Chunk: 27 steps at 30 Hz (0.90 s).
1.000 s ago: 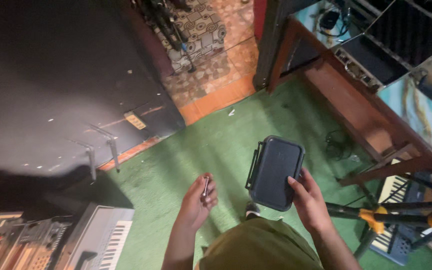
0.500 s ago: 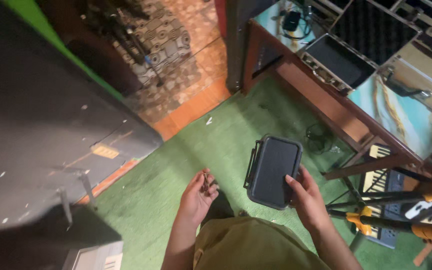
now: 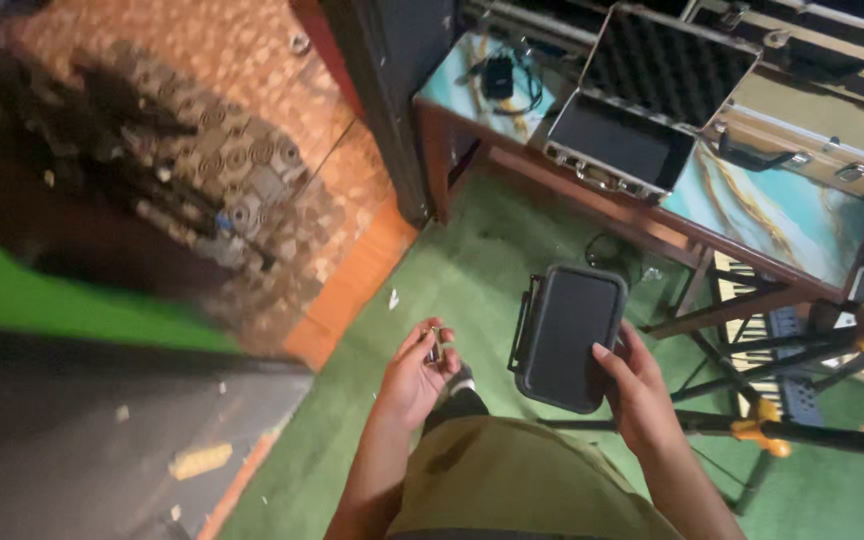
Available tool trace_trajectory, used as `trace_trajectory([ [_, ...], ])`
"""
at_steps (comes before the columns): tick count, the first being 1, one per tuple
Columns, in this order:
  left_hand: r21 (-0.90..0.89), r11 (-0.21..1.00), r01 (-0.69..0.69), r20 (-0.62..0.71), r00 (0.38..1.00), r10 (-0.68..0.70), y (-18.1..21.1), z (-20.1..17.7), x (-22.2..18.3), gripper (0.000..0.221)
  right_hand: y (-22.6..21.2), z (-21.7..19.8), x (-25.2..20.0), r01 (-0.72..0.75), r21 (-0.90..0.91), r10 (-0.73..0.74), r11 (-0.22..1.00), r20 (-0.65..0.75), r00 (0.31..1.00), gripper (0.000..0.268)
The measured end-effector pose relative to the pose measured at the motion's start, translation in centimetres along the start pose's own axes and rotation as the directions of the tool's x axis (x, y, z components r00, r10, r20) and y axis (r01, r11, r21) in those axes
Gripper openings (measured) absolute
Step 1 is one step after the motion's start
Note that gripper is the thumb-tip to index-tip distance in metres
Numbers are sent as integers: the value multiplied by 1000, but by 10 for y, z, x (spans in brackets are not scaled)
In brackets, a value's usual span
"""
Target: The person picks up a device and cables from the floor, places them into a small protective case, and then places that case and some batteries into a larger silver equipment case on a table.
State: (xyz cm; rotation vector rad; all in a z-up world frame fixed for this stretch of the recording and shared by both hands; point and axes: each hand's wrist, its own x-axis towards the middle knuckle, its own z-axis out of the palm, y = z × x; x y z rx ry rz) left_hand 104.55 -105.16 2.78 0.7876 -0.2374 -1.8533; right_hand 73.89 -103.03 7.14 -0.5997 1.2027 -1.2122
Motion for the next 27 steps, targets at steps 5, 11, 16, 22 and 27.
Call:
trace_trajectory([
  [5,92,992,86,112,989,-96,56,-5,66,26,1,32,35,1,52,8,999,-174,985,62],
  [11,155,972,176,205,957,-206,93,9,127,36,4,52,58,64,143,-25,988,-258,966,59],
  [16,140,961,240,271,924,-270,94,32,164,44,2,45,77,114,194,-45,974,-327,944,58],
  [22,248,924,290,277,893,-354,79,62,196,41,-8,25,90,160,226,-53,961,-417,907,59],
  [27,339,905,255,316,875,-365,54,88,232,38,-26,-5,114,187,238,-71,953,-423,903,58],
])
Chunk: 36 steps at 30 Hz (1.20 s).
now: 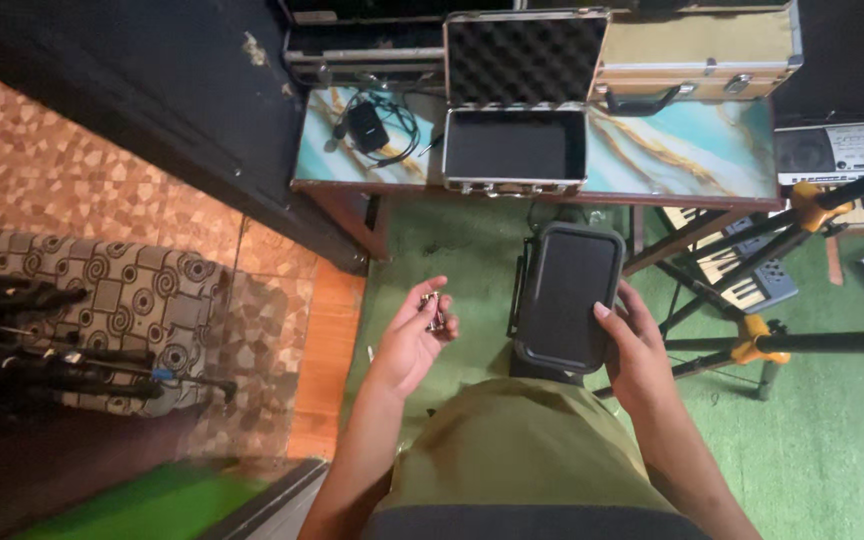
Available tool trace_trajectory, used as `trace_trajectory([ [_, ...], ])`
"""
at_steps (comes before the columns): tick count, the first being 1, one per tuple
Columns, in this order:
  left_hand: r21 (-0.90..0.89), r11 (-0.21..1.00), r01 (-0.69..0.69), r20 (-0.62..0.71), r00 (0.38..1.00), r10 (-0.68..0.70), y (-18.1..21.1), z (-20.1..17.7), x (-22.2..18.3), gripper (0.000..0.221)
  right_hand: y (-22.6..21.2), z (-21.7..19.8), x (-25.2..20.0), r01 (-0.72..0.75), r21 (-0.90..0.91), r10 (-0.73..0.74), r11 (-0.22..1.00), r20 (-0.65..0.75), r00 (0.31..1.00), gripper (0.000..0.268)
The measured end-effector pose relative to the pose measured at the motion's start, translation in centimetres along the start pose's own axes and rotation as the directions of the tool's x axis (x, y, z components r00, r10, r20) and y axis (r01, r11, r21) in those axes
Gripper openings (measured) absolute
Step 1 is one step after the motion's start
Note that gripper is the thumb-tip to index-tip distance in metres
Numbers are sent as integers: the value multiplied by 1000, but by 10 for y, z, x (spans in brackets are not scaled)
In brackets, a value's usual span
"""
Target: The person picks up a device and cables from the floor, places them into a small protective case, and then places that case and some batteries into a larger silver equipment case on a table.
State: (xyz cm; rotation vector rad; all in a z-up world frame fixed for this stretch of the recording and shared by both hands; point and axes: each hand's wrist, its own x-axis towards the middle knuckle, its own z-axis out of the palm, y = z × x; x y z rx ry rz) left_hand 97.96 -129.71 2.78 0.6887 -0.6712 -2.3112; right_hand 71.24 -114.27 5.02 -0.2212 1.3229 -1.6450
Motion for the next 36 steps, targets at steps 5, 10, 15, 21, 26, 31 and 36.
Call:
trace_trajectory([
  [5,30,999,15,-22,1000,-14,-8,27,60,35,-35,-16,47,29,27,-30,999,56,998,58],
  [10,19,1000,18,7,1000,-18,-13,56,109,36,-68,-30,93,55,-43,-53,998,50,997,57],
  [15,-78,996,32,54,998,-28,-17,76,155,44,-94,-40,129,28,-44,-27,999,27,999,57],
  [21,-72,992,108,59,993,-104,-4,86,212,46,-112,-38,164,65,-31,-66,997,-30,997,57],
  [26,-19,986,163,135,978,-159,10,90,268,41,-120,-32,191,83,-24,-85,996,-103,991,61],
  [31,43,969,244,191,950,-248,30,97,326,27,-128,-19,215,105,40,-96,994,-192,977,61],
  [36,113,939,325,228,911,-343,45,105,367,25,-126,-13,237,161,36,-147,986,-255,956,61],
])
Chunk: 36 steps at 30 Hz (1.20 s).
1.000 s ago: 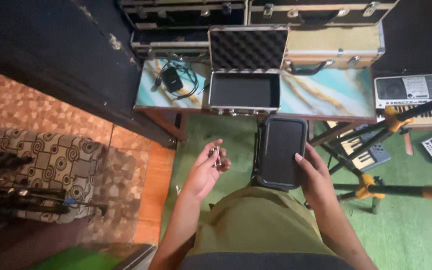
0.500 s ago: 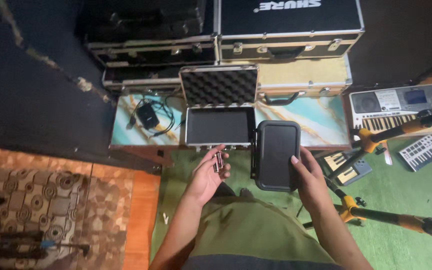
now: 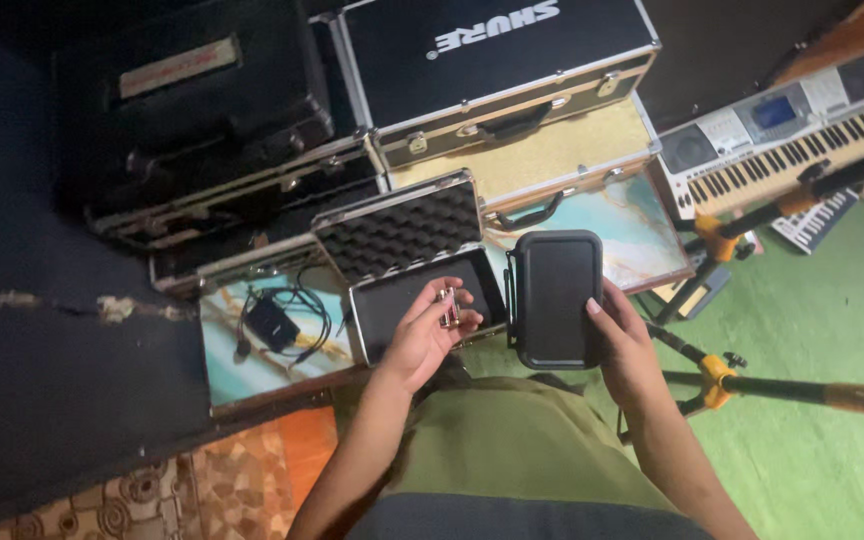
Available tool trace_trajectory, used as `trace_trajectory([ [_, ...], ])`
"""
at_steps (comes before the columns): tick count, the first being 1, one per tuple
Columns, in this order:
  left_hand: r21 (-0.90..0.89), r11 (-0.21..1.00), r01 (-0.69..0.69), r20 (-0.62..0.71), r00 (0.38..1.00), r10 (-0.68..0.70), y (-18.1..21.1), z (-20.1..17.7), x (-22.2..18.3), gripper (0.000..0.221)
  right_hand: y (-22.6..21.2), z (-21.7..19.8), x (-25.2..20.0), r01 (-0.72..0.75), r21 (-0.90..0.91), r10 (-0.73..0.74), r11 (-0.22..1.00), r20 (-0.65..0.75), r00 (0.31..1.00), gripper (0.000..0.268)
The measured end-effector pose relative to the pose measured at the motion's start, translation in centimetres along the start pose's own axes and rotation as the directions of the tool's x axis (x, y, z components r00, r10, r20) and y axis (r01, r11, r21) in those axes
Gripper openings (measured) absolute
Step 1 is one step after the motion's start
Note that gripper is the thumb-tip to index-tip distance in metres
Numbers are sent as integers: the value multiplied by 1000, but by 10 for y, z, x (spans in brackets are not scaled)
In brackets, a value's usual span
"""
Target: The person picks up a device and cables from the floor, places them into a small protective case, and then places that case and some batteries into a larger silver equipment case on a table.
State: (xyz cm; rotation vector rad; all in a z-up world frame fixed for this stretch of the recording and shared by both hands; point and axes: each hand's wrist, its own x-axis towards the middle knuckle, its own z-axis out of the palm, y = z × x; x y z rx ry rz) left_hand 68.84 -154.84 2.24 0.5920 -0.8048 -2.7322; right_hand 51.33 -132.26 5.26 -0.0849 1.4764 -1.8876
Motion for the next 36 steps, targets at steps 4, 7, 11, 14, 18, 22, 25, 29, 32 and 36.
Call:
trace_trajectory([
  [4,41,996,74,17,997,-75,6,-5,26,24,8,-1,19,-35,14,36,999,-78,996,61],
  [7,74,990,117,-8,993,-117,-5,-14,45,22,17,-10,34,-63,21,64,998,-81,995,59],
  [11,92,978,186,-54,982,-181,-46,-30,84,17,28,-36,72,-98,-97,87,991,-113,990,54],
  [14,169,958,229,-74,973,-220,-80,-46,125,17,44,-57,107,-56,-228,47,972,-43,998,54],
  [18,327,922,206,-168,973,-158,-126,-67,174,24,72,-80,152,1,-310,15,951,50,999,54],
  [22,457,843,283,-320,937,-141,-154,-76,206,35,91,-96,181,-17,-400,37,916,43,998,53],
  [25,539,788,296,-340,933,-119,-172,-82,224,42,103,-112,196,-52,-422,68,905,21,997,52],
  [29,518,798,309,-344,929,-137,-185,-91,240,46,119,-125,221,77,-447,-40,891,92,995,48],
  [32,494,791,360,-376,909,-179,-194,-91,242,47,132,-135,233,172,-595,-129,785,114,985,47],
  [36,595,705,386,-440,890,-117,-200,-87,239,47,138,-140,237,312,-787,-273,533,189,943,43],
])
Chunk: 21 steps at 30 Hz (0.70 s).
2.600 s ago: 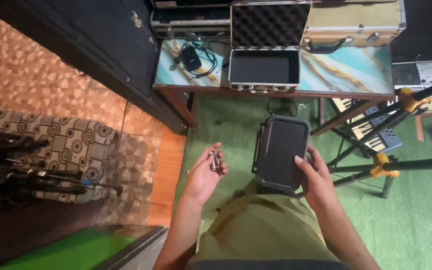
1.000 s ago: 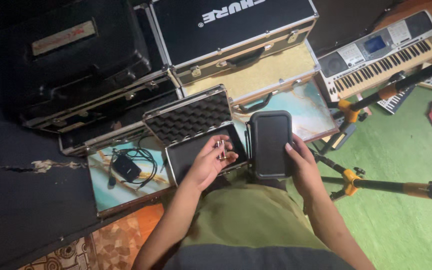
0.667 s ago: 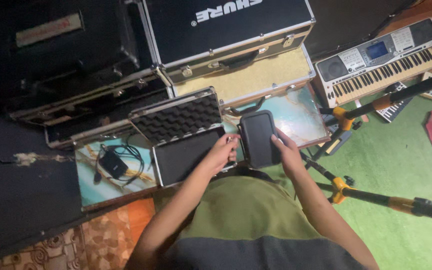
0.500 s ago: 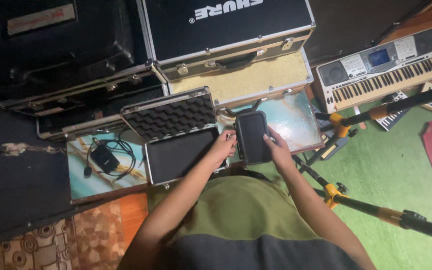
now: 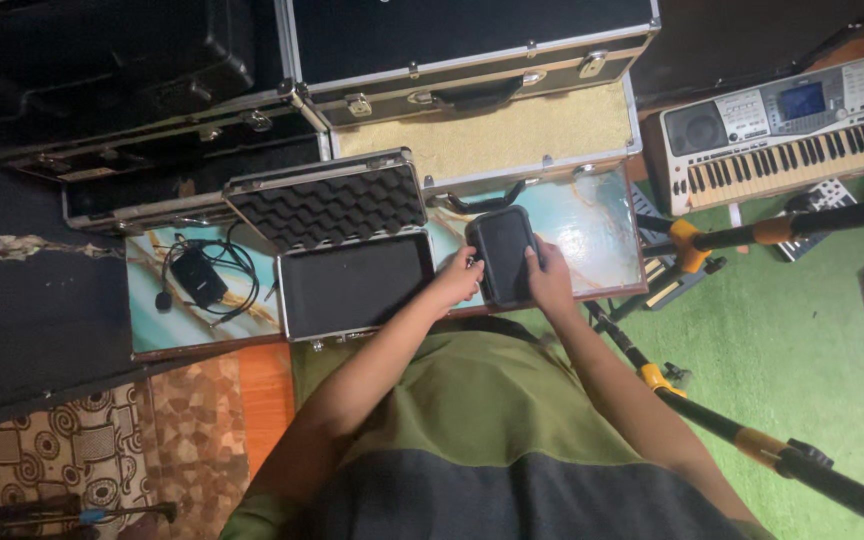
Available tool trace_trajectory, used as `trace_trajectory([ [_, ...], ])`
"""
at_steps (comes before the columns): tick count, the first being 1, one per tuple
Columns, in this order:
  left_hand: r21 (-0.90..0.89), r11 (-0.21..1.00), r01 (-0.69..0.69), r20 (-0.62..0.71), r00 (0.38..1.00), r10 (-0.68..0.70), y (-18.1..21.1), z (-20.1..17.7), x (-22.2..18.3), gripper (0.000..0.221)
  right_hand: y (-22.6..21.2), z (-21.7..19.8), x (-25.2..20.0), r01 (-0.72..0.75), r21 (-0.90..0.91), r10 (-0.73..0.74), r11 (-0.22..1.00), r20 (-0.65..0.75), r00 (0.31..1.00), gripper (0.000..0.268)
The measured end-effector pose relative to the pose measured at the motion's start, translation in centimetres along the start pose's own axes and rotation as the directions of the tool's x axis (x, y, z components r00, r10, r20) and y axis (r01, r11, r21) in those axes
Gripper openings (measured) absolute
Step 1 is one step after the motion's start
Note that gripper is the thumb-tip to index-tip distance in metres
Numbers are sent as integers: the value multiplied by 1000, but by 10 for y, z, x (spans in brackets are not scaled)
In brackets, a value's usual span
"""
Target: The person picks up a device and cables from the floor, places them into a small protective case, and then places that case and some batteries into a larger silver equipment case on a table.
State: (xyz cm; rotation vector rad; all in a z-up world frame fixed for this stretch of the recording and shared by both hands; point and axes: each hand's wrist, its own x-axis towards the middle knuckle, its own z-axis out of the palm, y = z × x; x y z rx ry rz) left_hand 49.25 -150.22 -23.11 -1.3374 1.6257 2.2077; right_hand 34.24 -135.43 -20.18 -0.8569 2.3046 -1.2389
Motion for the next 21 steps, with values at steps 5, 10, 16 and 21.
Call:
trace_trajectory([
  [5,-75,997,-20,38,999,23,-4,-3,9,41,-11,-9,-2,165,-316,-209,934,-109,972,30],
  [10,-86,995,-47,16,999,49,-9,-3,19,35,-21,-23,10,97,-214,-84,972,70,994,33],
  [16,-107,992,-62,-70,996,54,-14,1,23,30,-19,-25,12,55,-278,-35,959,76,996,32],
  [21,-160,986,-34,-145,989,11,-15,2,24,35,-18,-24,12,32,-278,-11,960,79,997,32],
])
